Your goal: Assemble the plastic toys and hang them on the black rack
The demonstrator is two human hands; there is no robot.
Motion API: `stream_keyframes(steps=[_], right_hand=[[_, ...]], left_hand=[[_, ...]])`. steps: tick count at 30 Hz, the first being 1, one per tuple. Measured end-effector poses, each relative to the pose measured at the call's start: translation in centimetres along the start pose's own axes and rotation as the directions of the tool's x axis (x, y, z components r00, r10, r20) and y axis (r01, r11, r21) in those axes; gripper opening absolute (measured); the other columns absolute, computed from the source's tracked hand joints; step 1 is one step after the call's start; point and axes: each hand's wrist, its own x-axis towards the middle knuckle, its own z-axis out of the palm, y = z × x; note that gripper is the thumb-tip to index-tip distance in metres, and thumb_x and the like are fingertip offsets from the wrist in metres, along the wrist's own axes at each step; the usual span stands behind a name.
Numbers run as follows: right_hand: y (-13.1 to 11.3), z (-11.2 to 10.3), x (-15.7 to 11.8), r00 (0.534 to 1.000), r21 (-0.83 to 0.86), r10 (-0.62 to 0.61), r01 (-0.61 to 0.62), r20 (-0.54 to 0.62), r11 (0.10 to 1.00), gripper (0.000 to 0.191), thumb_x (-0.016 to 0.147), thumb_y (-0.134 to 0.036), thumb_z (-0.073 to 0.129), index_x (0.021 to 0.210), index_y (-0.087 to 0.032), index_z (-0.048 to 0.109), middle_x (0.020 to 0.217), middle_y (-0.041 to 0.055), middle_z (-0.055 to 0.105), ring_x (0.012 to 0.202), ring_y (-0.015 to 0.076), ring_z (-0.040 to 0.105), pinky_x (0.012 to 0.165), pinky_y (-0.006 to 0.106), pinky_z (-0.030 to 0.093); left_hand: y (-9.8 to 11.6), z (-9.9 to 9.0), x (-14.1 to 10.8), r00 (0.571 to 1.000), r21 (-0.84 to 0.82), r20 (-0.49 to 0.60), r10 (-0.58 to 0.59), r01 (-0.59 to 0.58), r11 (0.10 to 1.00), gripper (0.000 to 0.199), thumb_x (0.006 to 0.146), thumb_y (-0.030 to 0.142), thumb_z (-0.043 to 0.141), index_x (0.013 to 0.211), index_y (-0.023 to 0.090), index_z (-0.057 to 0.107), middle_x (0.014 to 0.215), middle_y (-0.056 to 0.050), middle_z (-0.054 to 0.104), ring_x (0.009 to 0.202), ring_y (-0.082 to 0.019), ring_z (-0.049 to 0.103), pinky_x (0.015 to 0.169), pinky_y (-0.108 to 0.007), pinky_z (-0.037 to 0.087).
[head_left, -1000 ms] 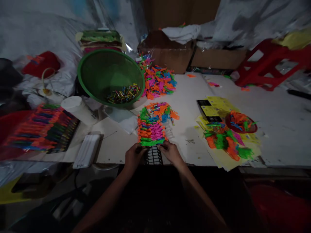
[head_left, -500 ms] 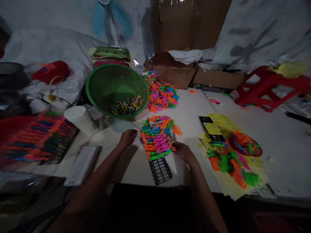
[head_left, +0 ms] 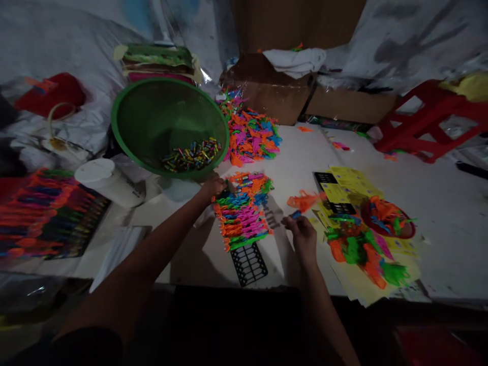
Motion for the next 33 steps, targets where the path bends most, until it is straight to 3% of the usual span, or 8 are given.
stream_keyframes(steps=[4,7,11,15,18,23,29,33], right_hand=[[0.9,1.1,-6.0,0.981,0.08,-0.031,0.016,0.191,0.997,0.026,0.075,-0.044,0.054,0.082,-0.019,0.057,0.076,0.0042,0.067,0.071,0.0166,0.062,0.068,0.029,0.05],[2.0,1.4,-9.6,0.946,-0.054,0.006,0.012,0.323,0.998,0.026,0.079,-0.04,0.049,0.093,-0.02,0.058,0.085,0.0053,0.069,0.076,0.0187,0.064,0.069,0.03,0.051],[2.8,0.8,-12.6,0.921,-0.138,0.005,0.053,0.389,0.989,0.025,0.079,-0.038,0.05,0.097,-0.023,0.06,0.092,0.0049,0.069,0.084,0.0206,0.065,0.076,0.033,0.051],[2.7,1.3,-13.1,0.967,-0.123,-0.023,0.056,0.254,0.991,0.026,0.076,-0.04,0.054,0.092,-0.022,0.064,0.095,0.0055,0.068,0.092,0.0221,0.063,0.086,0.038,0.048],[2.5,2.7,-12.3,0.969,-0.068,-0.059,0.077,0.239,0.995,0.028,0.076,-0.04,0.054,0.095,-0.022,0.065,0.099,0.0042,0.067,0.097,0.021,0.06,0.089,0.037,0.046],[2.1,4.3,-10.8,0.955,-0.191,-0.076,0.135,0.287,0.972,0.024,0.078,-0.037,0.051,0.091,-0.024,0.066,0.096,0.0025,0.068,0.096,0.021,0.061,0.088,0.037,0.046],[1.4,4.1,-10.1,0.903,-0.29,-0.164,0.293,0.398,0.911,0.026,0.08,-0.03,0.048,0.1,-0.023,0.064,0.107,0.0044,0.065,0.104,0.0211,0.056,0.093,0.037,0.043],[1.0,4.1,-9.9,0.866,-0.327,-0.199,0.373,0.458,0.868,0.029,0.082,-0.027,0.044,0.104,-0.021,0.062,0.108,0.0061,0.063,0.104,0.0206,0.055,0.092,0.036,0.043]], left_hand=[[0.2,-1.4,-1.1,0.988,-0.147,-0.138,-0.071,0.05,0.988,0.013,0.075,0.011,0.052,0.086,0.008,0.059,0.085,-0.003,0.059,0.098,-0.016,0.052,0.089,-0.027,0.039],[0.3,-3.4,-3.5,0.895,-0.363,-0.35,-0.277,0.143,0.921,0.018,0.068,0.01,0.063,0.085,0.011,0.059,0.078,-0.001,0.06,0.082,-0.014,0.057,0.083,-0.03,0.044],[1.8,-4.7,-11.7,0.753,-0.54,-0.463,-0.468,0.178,0.822,0.019,0.077,0.027,0.056,0.088,0.012,0.056,0.072,-0.001,0.06,0.062,-0.011,0.059,0.062,-0.025,0.05],[5.7,-2.6,-21.4,0.678,-0.716,-0.454,-0.578,0.109,0.689,0.014,0.069,0.027,0.062,0.078,0.015,0.06,0.077,-0.001,0.065,0.076,-0.014,0.061,0.072,-0.027,0.051],[8.5,0.6,-24.8,0.706,-0.792,-0.335,-0.625,0.149,0.592,0.013,0.066,0.024,0.061,0.076,0.016,0.062,0.076,-0.002,0.067,0.073,-0.016,0.062,0.07,-0.029,0.051],[10.0,4.7,-23.3,0.811,-0.792,-0.186,-0.555,0.211,0.573,0.013,0.065,0.027,0.059,0.072,0.018,0.064,0.073,-0.004,0.068,0.067,-0.018,0.063,0.064,-0.029,0.051],[9.8,4.5,-21.3,0.824,-0.596,-0.227,-0.519,0.304,0.743,0.015,0.066,0.033,0.065,0.064,0.019,0.063,0.064,0.0,0.067,0.059,-0.014,0.061,0.059,-0.023,0.048],[9.9,4.3,-21.2,0.821,-0.532,-0.254,-0.511,0.322,0.783,0.013,0.066,0.032,0.066,0.062,0.019,0.063,0.063,0.0,0.067,0.059,-0.014,0.062,0.058,-0.022,0.047]])
